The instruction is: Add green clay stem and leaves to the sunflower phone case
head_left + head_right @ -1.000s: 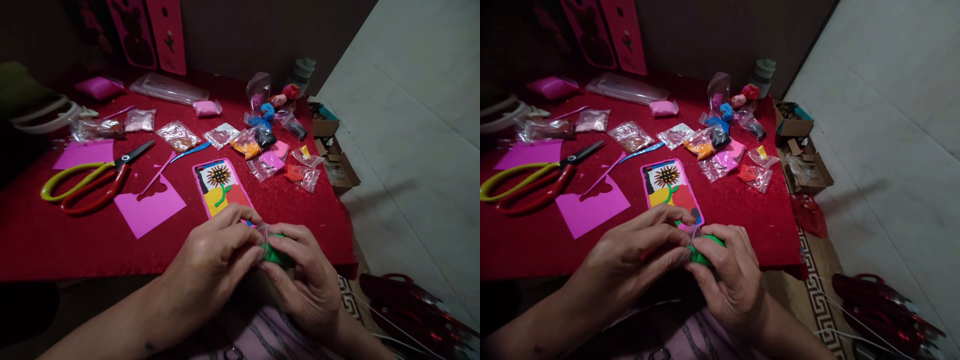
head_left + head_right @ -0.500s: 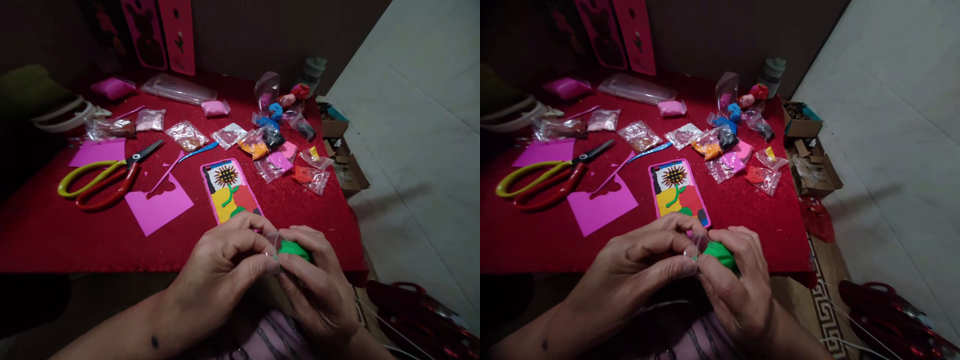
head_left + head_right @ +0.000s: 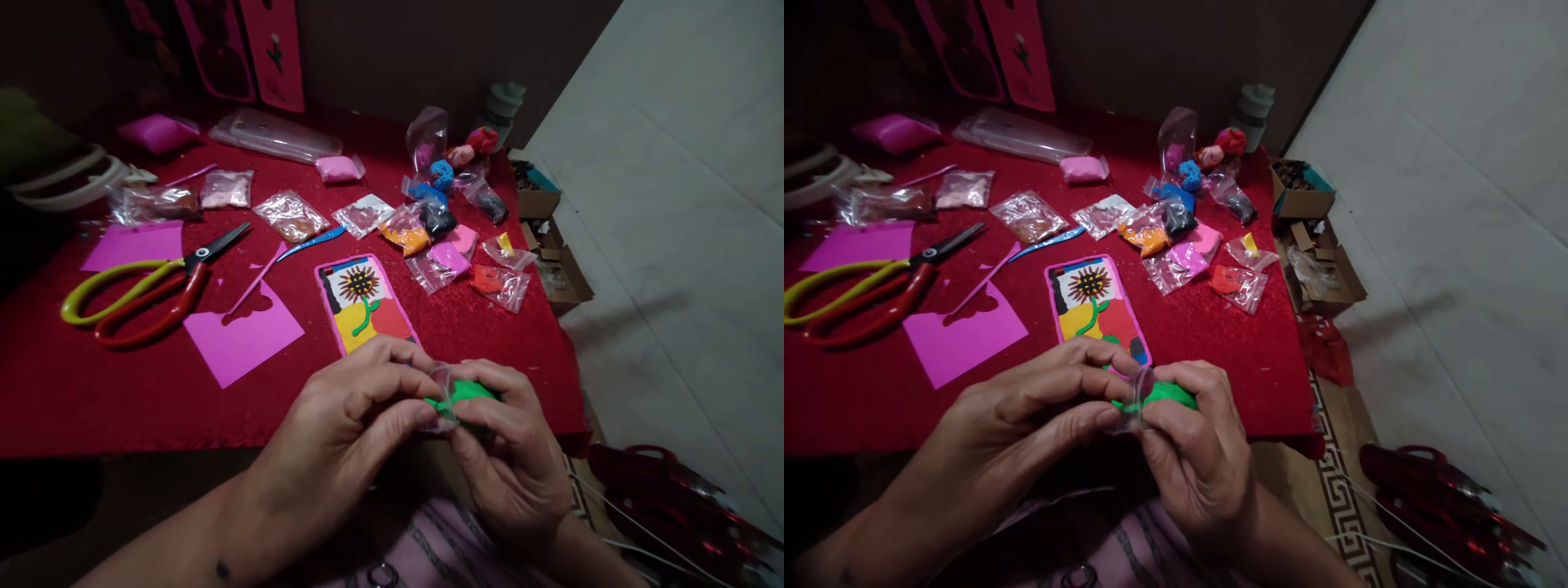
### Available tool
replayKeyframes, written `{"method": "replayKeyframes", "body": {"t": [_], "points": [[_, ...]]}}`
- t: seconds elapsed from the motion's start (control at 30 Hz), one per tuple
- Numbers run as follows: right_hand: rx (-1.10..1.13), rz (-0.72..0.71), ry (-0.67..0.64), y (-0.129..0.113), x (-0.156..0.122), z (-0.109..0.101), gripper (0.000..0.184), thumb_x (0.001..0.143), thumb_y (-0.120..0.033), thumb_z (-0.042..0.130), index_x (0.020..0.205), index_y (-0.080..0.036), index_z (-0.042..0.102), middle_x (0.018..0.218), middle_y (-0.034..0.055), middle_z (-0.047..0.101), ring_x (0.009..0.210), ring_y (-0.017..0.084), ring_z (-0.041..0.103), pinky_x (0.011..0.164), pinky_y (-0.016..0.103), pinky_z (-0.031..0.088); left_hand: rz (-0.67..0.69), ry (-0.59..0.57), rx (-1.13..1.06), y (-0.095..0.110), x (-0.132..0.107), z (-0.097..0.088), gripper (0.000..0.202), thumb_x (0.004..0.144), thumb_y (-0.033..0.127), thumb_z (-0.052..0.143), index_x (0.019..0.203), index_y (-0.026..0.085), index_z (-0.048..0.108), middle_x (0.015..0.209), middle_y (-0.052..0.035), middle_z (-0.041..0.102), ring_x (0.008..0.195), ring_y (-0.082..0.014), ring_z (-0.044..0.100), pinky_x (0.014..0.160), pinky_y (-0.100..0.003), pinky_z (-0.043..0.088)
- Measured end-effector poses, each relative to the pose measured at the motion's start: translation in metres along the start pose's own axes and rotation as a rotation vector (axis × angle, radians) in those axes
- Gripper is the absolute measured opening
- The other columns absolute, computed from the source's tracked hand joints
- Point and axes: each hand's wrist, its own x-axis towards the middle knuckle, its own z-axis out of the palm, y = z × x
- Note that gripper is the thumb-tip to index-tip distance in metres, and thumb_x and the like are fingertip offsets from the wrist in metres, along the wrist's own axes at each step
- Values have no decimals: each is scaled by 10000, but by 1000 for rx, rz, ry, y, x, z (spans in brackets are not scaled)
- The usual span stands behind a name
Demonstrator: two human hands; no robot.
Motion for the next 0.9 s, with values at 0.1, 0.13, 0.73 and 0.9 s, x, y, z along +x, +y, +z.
{"method": "replayKeyframes", "body": {"t": [0.1,0.13,0.73,0.9], "points": [[2,-10,-4,1,0,-1,315,835,-16,612,1086,-204,590,1113,87,624,1024,216,625,854,416,579,57,-46,89,1,0,-1,162,925,104,634,969,221,737,1010,5,686,974,-86,673,864,-129,525],[-4,-15,-4,1,1,-1,317,836,-15,609,1089,-206,590,1109,86,626,1026,216,623,858,418,579,69,-65,124,2,0,-1,157,926,101,626,971,212,728,1019,0,676,967,-83,666,863,-125,522],[-113,-63,-72,0,-2,-6,382,859,28,586,1179,-167,659,1217,100,537,1147,225,554,1007,431,474,-370,-63,-401,8,0,-16,151,922,247,661,809,204,752,1126,-15,679,1095,-168,635,874,-191,500],[-37,43,17,1,1,-6,438,863,18,643,1228,-222,669,1162,72,609,1081,192,595,944,352,504,-451,61,-568,8,-2,-13,92,880,270,714,829,203,751,934,-12,698,757,-109,618,671,-181,504]]}}
